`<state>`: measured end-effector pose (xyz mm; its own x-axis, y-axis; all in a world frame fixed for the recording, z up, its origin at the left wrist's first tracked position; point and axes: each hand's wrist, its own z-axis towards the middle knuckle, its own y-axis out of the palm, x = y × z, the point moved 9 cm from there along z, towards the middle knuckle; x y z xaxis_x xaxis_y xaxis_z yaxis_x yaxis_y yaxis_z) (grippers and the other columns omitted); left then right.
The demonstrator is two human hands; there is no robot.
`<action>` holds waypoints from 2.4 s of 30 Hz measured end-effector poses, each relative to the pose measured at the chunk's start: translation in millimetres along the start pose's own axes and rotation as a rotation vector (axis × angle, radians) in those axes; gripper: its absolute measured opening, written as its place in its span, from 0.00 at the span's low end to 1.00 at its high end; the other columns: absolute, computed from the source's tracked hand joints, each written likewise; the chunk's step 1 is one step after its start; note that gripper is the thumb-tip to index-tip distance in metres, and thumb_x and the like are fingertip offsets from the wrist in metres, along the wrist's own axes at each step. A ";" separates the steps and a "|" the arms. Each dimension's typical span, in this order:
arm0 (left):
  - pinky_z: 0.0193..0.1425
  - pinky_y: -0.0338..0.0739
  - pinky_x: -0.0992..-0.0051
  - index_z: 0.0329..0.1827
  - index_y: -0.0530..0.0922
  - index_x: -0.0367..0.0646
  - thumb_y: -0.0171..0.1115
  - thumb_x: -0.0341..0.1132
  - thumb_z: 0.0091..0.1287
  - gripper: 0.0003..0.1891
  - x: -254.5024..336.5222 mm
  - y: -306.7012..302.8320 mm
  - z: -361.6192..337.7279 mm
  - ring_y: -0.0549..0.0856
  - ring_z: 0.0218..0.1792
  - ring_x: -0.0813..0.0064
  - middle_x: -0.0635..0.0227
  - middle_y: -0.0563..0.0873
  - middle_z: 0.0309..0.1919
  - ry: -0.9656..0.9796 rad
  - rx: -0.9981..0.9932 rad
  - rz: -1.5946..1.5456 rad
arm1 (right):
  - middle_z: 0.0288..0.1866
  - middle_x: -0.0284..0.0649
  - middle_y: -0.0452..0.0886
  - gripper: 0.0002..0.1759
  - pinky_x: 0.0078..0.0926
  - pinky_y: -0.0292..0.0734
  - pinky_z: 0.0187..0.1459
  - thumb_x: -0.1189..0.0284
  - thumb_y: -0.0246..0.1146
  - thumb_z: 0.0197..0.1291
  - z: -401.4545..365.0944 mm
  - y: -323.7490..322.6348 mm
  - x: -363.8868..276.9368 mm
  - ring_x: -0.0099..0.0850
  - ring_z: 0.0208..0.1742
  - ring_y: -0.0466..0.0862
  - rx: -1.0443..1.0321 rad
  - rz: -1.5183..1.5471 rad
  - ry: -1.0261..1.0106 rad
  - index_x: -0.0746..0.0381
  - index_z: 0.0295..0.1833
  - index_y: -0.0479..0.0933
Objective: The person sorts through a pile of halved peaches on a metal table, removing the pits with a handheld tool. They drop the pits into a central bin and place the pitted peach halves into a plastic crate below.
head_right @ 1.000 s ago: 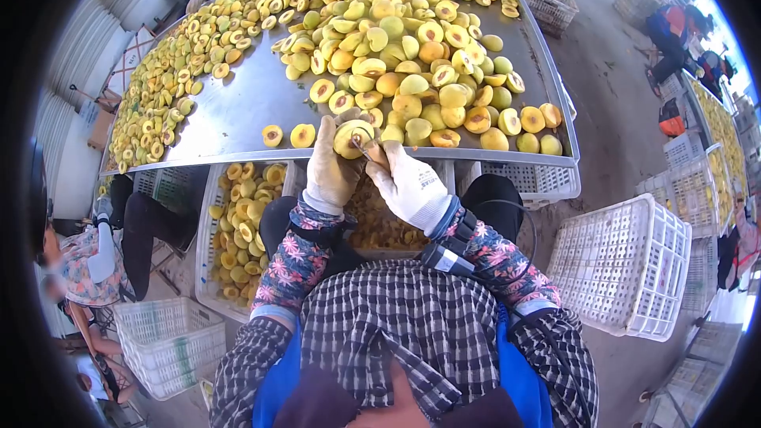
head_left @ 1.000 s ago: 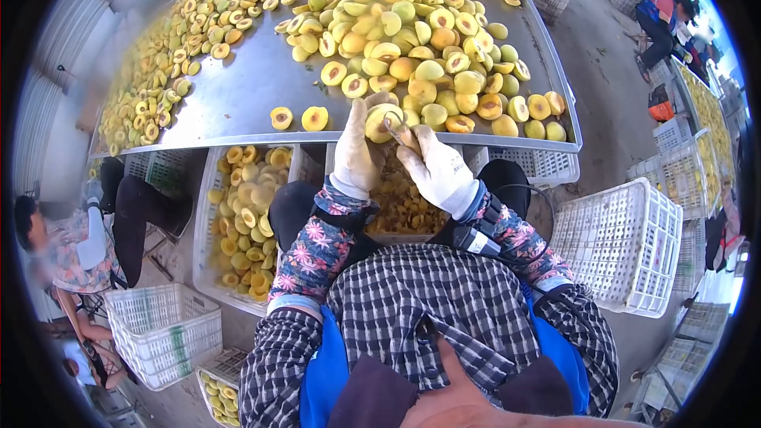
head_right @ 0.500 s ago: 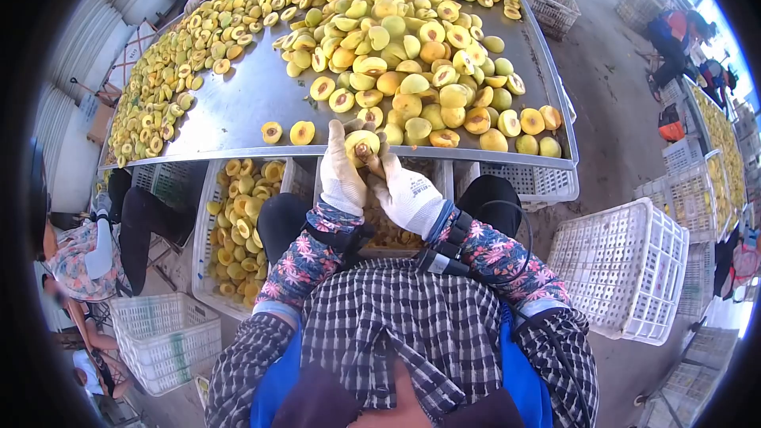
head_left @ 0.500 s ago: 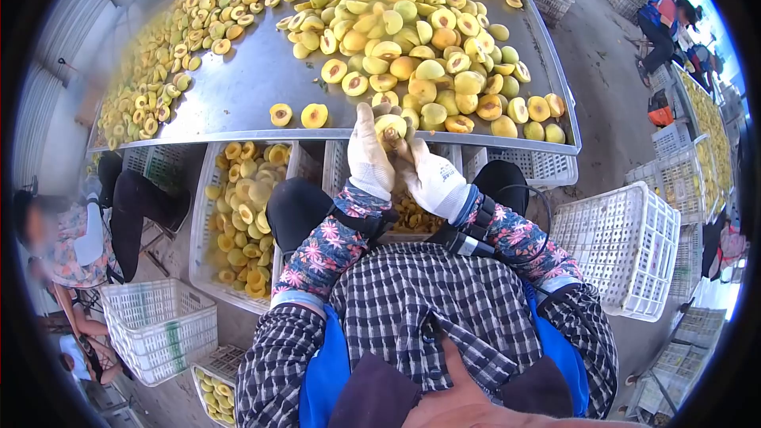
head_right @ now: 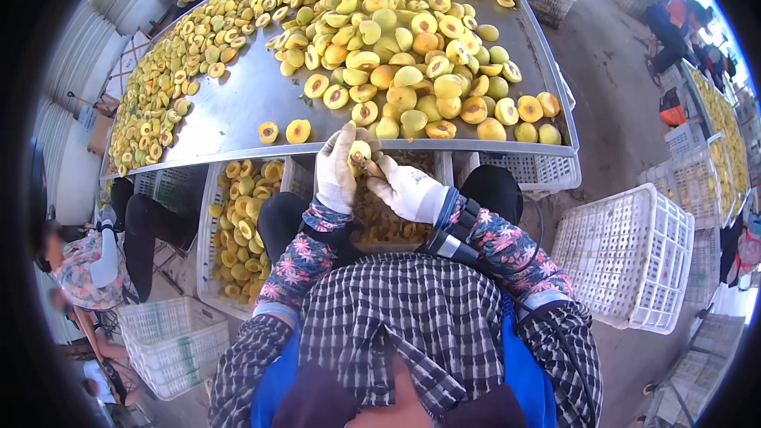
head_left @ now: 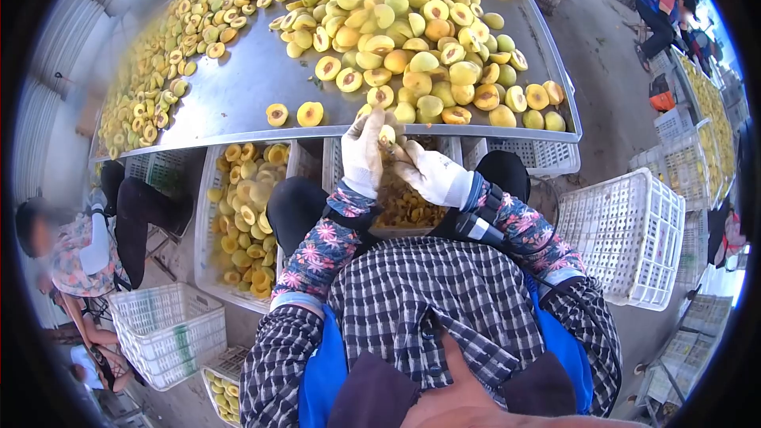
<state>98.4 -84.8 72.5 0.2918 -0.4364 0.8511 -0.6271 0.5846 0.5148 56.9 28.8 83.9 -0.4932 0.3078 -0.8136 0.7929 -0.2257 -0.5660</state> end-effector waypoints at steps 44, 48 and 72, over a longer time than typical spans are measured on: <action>0.44 0.84 0.67 0.53 0.75 0.40 0.54 0.56 0.72 0.25 -12.4 24.8 -20.2 0.87 0.37 0.67 0.59 0.84 0.42 -0.079 -0.426 0.071 | 0.15 0.24 0.58 0.19 0.16 0.47 0.09 0.51 0.49 0.73 -39.3 55.1 -1.5 0.17 0.08 0.54 -0.431 1.473 0.348 0.54 0.44 0.72; 0.45 0.83 0.68 0.51 0.76 0.40 0.54 0.54 0.73 0.23 -21.1 29.9 -33.3 0.86 0.37 0.67 0.59 0.84 0.42 -0.199 -0.438 -0.123 | 0.16 0.26 0.61 0.19 0.17 0.52 0.10 0.49 0.49 0.73 -46.7 62.3 -0.5 0.18 0.08 0.57 -0.512 1.635 0.293 0.54 0.45 0.72; 0.64 0.71 0.65 0.61 0.75 0.47 0.52 0.41 0.69 0.19 51.0 -36.6 71.0 0.78 0.60 0.56 0.58 0.78 0.60 0.333 -0.318 1.668 | 0.46 0.46 0.83 0.21 0.30 0.76 0.49 0.62 0.55 0.71 -36.8 50.9 74.9 0.38 0.49 0.83 -0.209 0.095 -0.176 0.65 0.62 0.71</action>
<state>85.0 -177.0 89.7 -0.3205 0.8548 0.4081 -0.2411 0.3430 -0.9079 73.4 74.3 -0.9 -0.4535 0.1252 -0.8824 0.8859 -0.0448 -0.4616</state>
